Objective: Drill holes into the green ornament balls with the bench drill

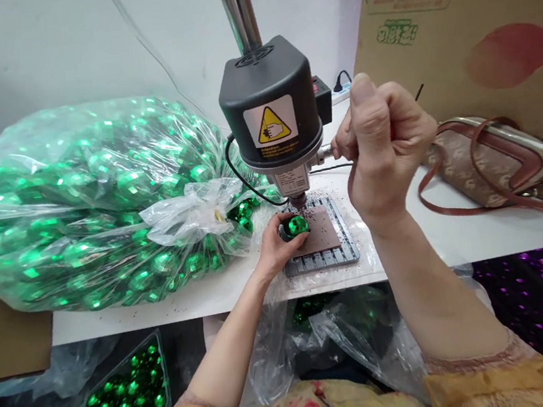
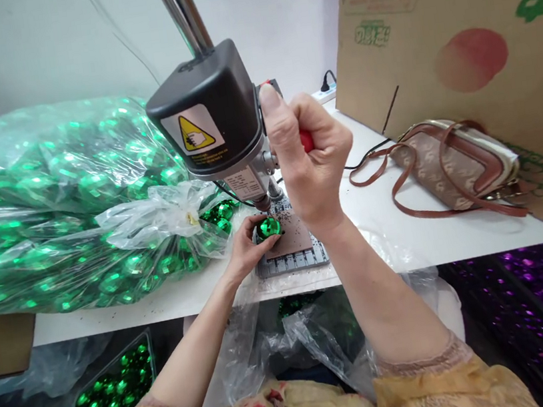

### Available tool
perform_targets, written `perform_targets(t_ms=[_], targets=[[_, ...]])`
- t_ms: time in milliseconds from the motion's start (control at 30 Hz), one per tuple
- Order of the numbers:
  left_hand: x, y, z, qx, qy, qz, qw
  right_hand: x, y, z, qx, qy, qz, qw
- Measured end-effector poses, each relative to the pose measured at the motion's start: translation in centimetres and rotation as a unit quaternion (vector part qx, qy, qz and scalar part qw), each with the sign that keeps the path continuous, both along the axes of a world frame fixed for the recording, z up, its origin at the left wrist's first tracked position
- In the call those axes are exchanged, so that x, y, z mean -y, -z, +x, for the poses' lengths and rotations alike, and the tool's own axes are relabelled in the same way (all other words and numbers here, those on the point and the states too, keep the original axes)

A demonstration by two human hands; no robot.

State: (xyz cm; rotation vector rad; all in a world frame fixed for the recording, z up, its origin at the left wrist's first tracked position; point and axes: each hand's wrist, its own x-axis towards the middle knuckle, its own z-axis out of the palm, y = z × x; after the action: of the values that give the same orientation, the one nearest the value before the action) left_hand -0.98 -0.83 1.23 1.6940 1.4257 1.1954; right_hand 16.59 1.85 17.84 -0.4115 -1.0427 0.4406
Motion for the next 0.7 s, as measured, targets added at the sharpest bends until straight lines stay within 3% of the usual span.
perform_targets(t_ms=[367,567,700], targets=[[0.1,1.0,1.8,0.027,-0.01,-0.007,1.0,-0.2,0.0,-0.1,0.004,0.008,-0.006,1.0],[0.0,1.5,2.5,0.071,0.032,-0.015,0.997,-0.1,-0.1,0.0,-0.01,-0.018,0.011,1.0],[0.2,1.7,2.6,0.092,0.035,-0.018,0.995,0.0,0.2,-0.2,-0.015,0.003,0.01,1.0]])
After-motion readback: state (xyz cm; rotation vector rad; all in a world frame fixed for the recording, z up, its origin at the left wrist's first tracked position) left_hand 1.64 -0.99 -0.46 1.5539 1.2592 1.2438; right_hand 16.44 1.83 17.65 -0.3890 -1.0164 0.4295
